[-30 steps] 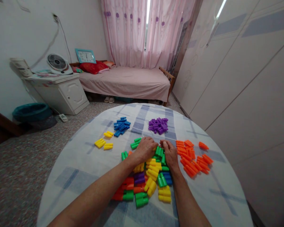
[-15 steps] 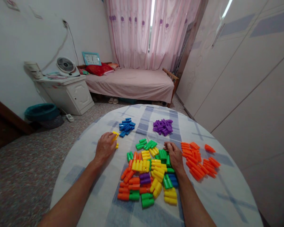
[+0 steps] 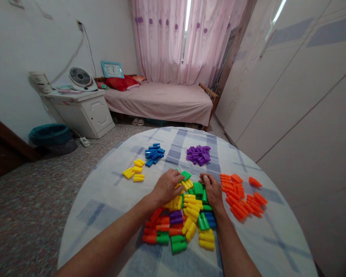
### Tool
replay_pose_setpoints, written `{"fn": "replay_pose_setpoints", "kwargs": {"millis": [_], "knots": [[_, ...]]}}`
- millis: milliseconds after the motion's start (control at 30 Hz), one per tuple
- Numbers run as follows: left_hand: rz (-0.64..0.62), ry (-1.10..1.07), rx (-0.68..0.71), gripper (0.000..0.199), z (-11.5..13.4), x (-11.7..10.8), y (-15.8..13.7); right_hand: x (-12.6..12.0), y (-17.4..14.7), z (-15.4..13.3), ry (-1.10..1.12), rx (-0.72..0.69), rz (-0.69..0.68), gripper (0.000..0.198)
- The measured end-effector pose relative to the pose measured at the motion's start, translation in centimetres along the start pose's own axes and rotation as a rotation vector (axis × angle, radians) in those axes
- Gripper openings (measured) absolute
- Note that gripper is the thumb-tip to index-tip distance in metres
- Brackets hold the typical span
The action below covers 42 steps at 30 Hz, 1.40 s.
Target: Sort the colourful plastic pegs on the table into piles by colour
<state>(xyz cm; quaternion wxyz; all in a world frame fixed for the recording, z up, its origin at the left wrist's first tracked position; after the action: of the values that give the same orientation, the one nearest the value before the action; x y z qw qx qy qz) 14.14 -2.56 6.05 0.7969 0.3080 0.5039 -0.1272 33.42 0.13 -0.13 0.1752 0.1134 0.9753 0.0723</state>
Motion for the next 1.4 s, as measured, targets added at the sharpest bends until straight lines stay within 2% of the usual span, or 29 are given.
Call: {"fn": "replay_pose_setpoints", "kwargs": {"millis": [133, 267, 433, 633, 733, 833, 933, 1000, 1100, 1167, 1267, 1400], "knots": [[-0.191, 0.177, -0.041, 0.016, 2.1, 2.6, 1.9, 0.0, 0.0, -0.1, -0.014, -0.020, -0.001, 0.035], [-0.259, 0.221, -0.114, 0.017, 2.1, 2.8, 2.5, -0.1, 0.0, -0.1, -0.025, -0.028, 0.004, 0.034], [-0.271, 0.206, -0.156, 0.020, 1.7, 3.1, 2.8, 0.0, -0.1, -0.2, -0.028, -0.017, 0.002, 0.032], [-0.191, 0.109, -0.207, 0.042, 1.0, 3.9, 2.7, 0.0, 0.0, -0.1, -0.002, -0.007, -0.012, 0.034], [-0.105, -0.001, -0.219, 0.050, 0.3, 2.5, 2.0, 0.0, 0.0, -0.1, -0.006, -0.007, -0.004, 0.036], [0.031, -0.041, -0.241, 0.051, -1.5, -0.7, 0.2, -0.1, 0.0, -0.1, -0.011, 0.000, 0.005, 0.037], [0.163, 0.063, -0.338, 0.047, -4.9, -4.4, -2.8, -0.1, 0.1, 0.0, -0.017, -0.004, 0.005, 0.037], [0.196, 0.175, -0.438, 0.043, -7.6, -6.0, -5.3, 0.0, 0.1, 0.1, -0.020, -0.010, 0.000, 0.037], [0.182, 0.283, -0.542, 0.039, -11.1, -6.7, -8.4, 0.0, 0.1, 0.0, -0.032, -0.017, -0.006, 0.037], [0.184, 0.289, -0.578, 0.039, -12.5, -6.6, -9.6, -0.1, 0.1, -0.1, -0.045, -0.023, -0.003, 0.036], [0.219, 0.284, -0.596, 0.040, -12.7, -6.4, -10.1, -0.1, 0.0, -0.2, -0.048, -0.027, 0.002, 0.035], [0.360, 0.311, -0.528, 0.034, -10.0, -6.8, -8.2, -0.1, 0.1, -0.1, -0.040, -0.019, 0.009, 0.036]]}}
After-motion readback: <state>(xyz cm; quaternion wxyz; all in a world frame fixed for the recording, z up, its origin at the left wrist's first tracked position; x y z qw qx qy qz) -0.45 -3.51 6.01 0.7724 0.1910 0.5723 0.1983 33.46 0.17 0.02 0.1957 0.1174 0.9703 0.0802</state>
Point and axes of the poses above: each hand's wrist, its own y-axis towards the middle knuckle, its own x-axis out of the palm, z = x × y, the point moved 5 cm from there along y, towards the middle knuckle, and after that the axes turned 2 degrees about -y, right-handed, at the moved point
